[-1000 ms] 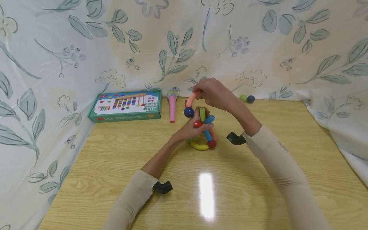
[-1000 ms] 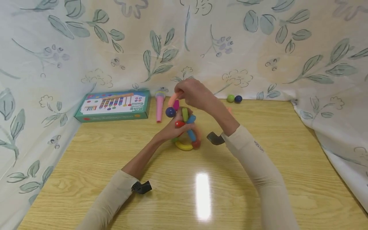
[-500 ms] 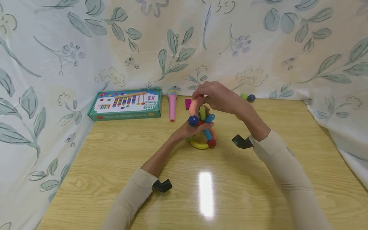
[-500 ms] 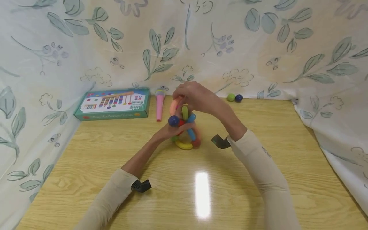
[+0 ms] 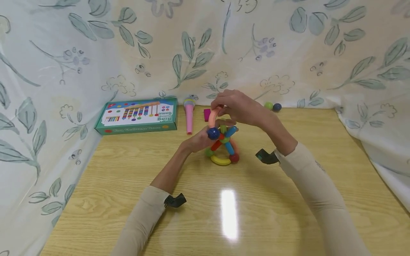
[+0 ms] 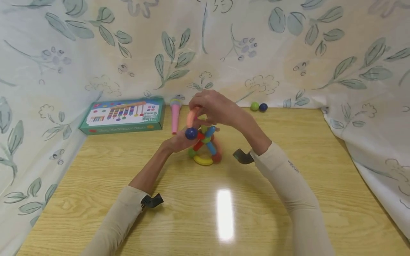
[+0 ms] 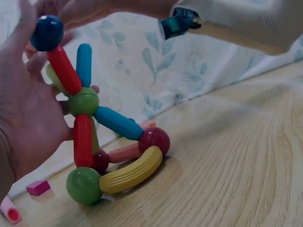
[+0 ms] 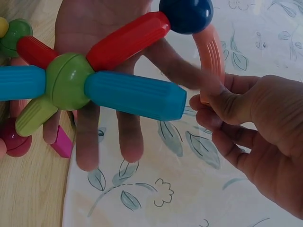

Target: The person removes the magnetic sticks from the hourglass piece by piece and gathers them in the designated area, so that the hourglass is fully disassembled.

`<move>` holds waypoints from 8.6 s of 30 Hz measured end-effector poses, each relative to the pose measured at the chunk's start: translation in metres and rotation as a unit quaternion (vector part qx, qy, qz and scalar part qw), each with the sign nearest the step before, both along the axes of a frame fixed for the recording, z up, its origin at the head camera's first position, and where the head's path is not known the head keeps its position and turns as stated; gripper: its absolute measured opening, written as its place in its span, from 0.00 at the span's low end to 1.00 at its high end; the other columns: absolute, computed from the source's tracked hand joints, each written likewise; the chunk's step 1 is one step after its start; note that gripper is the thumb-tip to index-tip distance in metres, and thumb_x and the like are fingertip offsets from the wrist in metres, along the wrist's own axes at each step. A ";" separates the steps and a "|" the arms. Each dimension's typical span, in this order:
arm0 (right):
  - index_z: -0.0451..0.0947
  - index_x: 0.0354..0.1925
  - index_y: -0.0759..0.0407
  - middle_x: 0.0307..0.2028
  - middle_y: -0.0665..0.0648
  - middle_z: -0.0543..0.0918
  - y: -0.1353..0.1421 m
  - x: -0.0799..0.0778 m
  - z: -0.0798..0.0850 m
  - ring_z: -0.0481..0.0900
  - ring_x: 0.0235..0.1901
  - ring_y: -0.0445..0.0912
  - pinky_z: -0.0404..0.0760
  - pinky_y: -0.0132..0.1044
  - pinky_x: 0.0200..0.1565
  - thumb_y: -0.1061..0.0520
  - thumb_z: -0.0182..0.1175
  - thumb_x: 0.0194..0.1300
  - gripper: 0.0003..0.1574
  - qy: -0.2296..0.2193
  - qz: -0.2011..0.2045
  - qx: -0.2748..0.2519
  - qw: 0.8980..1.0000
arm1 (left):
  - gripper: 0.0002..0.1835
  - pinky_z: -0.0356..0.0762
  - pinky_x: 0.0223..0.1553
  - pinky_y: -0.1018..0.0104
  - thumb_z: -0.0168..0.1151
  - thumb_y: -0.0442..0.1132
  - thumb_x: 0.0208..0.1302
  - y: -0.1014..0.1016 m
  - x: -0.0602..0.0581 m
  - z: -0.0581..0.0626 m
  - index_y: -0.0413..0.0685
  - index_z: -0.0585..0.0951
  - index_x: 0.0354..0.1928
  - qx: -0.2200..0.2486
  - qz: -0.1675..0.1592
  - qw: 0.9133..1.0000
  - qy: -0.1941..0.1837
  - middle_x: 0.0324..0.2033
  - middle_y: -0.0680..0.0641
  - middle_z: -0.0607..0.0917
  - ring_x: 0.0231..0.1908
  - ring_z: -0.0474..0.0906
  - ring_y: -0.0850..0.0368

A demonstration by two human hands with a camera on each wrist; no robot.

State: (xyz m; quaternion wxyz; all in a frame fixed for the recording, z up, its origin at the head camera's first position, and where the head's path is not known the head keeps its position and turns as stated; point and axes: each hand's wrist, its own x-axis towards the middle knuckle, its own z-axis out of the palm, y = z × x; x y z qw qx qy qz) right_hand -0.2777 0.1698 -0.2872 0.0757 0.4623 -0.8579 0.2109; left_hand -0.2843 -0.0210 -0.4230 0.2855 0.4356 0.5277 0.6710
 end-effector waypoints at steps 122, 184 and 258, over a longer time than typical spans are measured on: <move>0.79 0.47 0.61 0.45 0.60 0.86 0.044 0.001 0.009 0.84 0.46 0.53 0.81 0.43 0.49 0.49 0.62 0.76 0.15 -0.166 -0.174 0.007 0.971 | 0.16 0.76 0.48 0.71 0.70 0.37 0.69 0.039 0.006 -0.017 0.44 0.71 0.47 -0.114 0.267 0.956 0.046 0.33 0.51 0.76 0.38 0.79 0.56; 0.76 0.62 0.66 0.55 0.68 0.75 0.032 0.030 0.005 0.81 0.56 0.60 0.85 0.57 0.59 0.82 0.56 0.66 0.29 0.033 -0.097 -0.055 0.993 | 0.12 0.83 0.45 0.67 0.67 0.41 0.72 0.037 0.007 -0.020 0.49 0.72 0.46 -0.126 0.233 0.964 0.034 0.32 0.39 0.82 0.29 0.86 0.50; 0.49 0.81 0.66 0.73 0.82 0.60 0.229 -0.065 -0.140 0.60 0.71 0.77 0.58 0.74 0.73 0.55 0.57 0.71 0.48 -0.280 -0.486 -0.058 0.826 | 0.12 0.86 0.36 0.66 0.66 0.35 0.72 0.041 0.003 -0.024 0.48 0.70 0.42 -0.086 0.210 0.974 0.028 0.26 0.35 0.80 0.25 0.88 0.48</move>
